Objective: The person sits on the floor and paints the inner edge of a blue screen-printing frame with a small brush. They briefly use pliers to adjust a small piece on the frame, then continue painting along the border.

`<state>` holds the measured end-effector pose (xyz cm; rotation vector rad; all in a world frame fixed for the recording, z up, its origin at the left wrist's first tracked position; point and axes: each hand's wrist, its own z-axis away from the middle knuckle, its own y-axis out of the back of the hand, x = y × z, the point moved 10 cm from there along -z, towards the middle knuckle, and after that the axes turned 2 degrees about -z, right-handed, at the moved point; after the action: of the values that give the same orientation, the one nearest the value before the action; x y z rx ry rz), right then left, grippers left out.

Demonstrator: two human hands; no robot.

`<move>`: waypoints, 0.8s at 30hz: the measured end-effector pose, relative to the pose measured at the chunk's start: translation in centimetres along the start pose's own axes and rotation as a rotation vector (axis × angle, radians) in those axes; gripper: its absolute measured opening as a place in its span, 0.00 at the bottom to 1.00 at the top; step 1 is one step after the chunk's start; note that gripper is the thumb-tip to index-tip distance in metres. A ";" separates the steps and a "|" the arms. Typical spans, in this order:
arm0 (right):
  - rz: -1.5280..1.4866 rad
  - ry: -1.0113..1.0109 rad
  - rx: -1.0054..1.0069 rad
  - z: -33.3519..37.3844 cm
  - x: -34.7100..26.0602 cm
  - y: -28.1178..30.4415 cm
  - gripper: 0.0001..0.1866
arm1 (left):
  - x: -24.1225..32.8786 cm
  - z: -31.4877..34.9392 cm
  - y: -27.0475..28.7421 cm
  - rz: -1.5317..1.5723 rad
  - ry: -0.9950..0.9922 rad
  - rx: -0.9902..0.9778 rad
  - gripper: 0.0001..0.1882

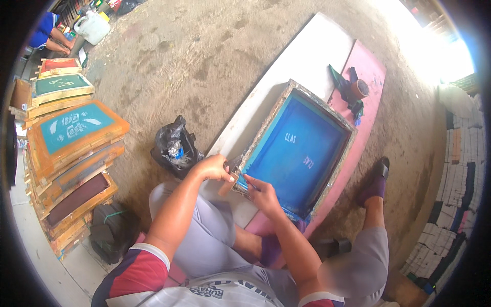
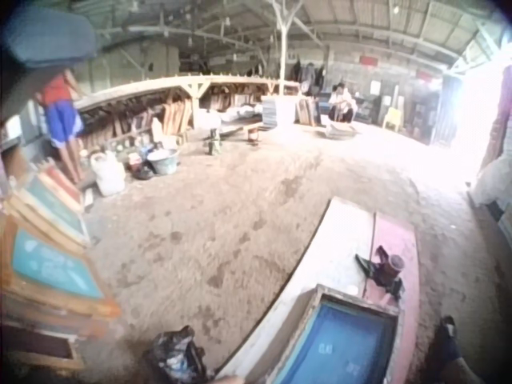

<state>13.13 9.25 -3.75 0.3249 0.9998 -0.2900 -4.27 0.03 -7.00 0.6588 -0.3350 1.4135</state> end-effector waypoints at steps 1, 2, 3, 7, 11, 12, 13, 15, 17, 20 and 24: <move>-0.027 -0.025 0.004 -0.2 1.2 0.3 0.23 | 0.2 0.1 0.0 -0.008 -0.001 -0.002 0.22; -0.054 -0.049 -0.001 -0.3 1.3 0.2 0.23 | 0.1 0.3 0.1 -0.011 0.005 0.000 0.23; -0.286 -0.310 -0.048 0.8 0.1 -0.3 0.23 | -0.3 0.2 0.1 -0.001 -0.002 0.011 0.22; -0.667 -0.631 -0.183 2.6 1.1 -1.2 0.21 | -0.6 -0.4 0.0 0.001 -0.034 0.015 0.20; 0.222 -0.105 0.046 1.6 -1.2 1.3 0.21 | -0.3 -0.3 0.3 -0.026 -0.041 0.052 0.22; 0.354 0.001 0.096 2.1 -3.2 1.8 0.21 | -0.3 -0.1 0.5 -0.032 -0.042 0.076 0.23; 0.486 0.107 0.145 2.5 -4.8 1.9 0.21 | -0.4 -0.1 0.5 -0.037 -0.022 0.072 0.24; 0.526 0.085 0.156 2.4 -4.9 1.9 0.21 | 0.3 0.4 0.9 -0.056 0.013 0.061 0.27; 0.578 0.068 0.165 2.3 -4.9 1.7 0.22 | 0.2 0.2 0.8 -0.048 -0.012 0.073 0.26; 0.658 0.051 0.172 2.2 -5.3 1.3 0.22 | 0.0 0.0 0.8 -0.056 -0.028 0.092 0.26; 0.744 0.002 0.175 2.4 -6.3 0.8 0.22 | 0.0 -0.2 0.8 -0.041 -0.041 0.099 0.26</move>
<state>12.10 9.59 2.92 0.8253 0.7943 0.3016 -5.06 0.11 -6.98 0.7727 -0.2834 1.3859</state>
